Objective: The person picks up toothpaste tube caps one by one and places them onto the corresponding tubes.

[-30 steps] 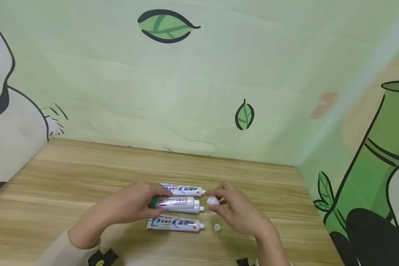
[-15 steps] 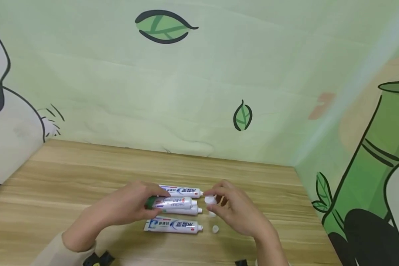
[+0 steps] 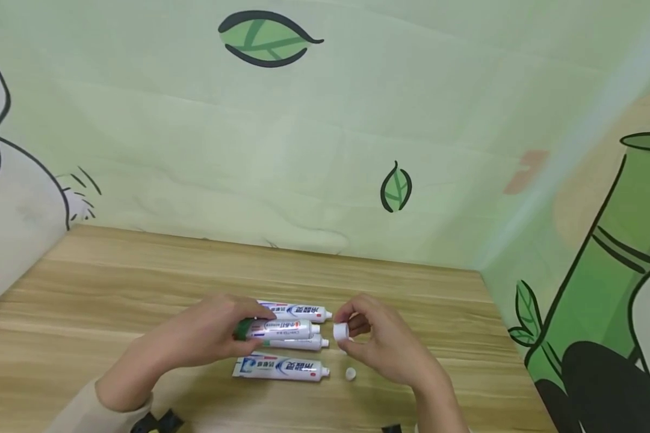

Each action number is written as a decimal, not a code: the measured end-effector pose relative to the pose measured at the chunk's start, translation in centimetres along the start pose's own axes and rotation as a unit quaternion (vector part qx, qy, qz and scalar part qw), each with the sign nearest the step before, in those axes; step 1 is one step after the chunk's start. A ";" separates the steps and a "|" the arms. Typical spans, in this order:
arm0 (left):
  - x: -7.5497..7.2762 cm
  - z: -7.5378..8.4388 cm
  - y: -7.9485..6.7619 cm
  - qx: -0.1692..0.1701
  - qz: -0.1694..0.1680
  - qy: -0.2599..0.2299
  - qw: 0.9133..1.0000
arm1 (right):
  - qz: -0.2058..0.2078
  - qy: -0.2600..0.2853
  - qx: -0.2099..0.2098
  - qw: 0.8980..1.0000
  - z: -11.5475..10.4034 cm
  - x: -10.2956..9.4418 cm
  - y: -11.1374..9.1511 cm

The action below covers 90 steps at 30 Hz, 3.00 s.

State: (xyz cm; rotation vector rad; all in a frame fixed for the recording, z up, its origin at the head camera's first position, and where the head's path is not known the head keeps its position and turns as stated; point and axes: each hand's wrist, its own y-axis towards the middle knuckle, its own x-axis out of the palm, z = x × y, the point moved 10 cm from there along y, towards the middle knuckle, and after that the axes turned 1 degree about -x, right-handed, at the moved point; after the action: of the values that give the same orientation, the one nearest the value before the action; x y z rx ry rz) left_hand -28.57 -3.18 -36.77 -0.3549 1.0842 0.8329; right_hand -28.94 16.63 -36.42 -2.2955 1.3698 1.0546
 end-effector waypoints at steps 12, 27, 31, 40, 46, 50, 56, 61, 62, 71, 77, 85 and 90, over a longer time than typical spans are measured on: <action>0.1 -0.1 -0.1 -0.009 -0.003 -0.012 1.000 | 0.006 -0.002 -0.025 1.000 -0.3 0.1 0.0; 0.1 0.1 0.0 0.001 -0.005 -0.017 1.000 | 0.009 0.000 -0.054 0.999 -1.3 0.7 0.1; 0.2 0.3 0.0 0.003 -0.005 -0.016 1.000 | 0.002 0.001 -0.055 0.998 -1.7 1.1 0.2; 0.4 0.6 -0.1 0.010 -0.006 -0.007 1.000 | -0.005 -0.014 -0.049 0.999 -1.8 1.7 0.4; 0.3 0.9 0.0 0.024 -0.002 -0.009 1.000 | -0.004 -0.016 -0.048 0.999 -1.8 1.8 0.5; 0.4 0.9 0.0 0.023 -0.005 -0.009 1.000 | -0.006 -0.017 -0.052 0.998 -1.8 1.9 0.5; 0.5 0.8 0.0 0.014 -0.012 -0.020 1.000 | -0.008 -0.020 -0.052 0.998 -1.6 2.0 0.5; 0.5 0.8 0.0 0.018 -0.012 -0.023 0.999 | -0.009 -0.016 -0.044 0.999 -1.5 1.9 0.5; 0.5 0.8 0.0 0.019 -0.012 -0.023 0.999 | -0.010 -0.015 -0.041 0.999 -1.5 1.9 0.6; 0.4 0.6 0.0 0.012 -0.015 -0.031 0.999 | -0.026 0.009 0.011 1.000 -0.6 2.0 0.7; 0.3 0.7 0.0 0.020 -0.009 -0.021 1.000 | -0.024 0.031 0.008 0.999 -0.6 2.0 0.7; 0.3 0.5 0.1 0.010 -0.012 -0.024 1.000 | -0.025 0.058 0.025 0.998 -0.3 2.0 0.7; 0.3 0.4 0.1 0.002 -0.014 -0.024 1.000 | -0.027 0.071 0.038 0.996 0.0 2.2 0.7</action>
State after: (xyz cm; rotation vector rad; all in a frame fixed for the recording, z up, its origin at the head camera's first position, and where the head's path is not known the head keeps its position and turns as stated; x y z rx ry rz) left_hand -28.34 -2.72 -36.81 -0.3436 1.0338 0.8101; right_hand -28.90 14.86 -37.83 -2.3771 1.3672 0.8225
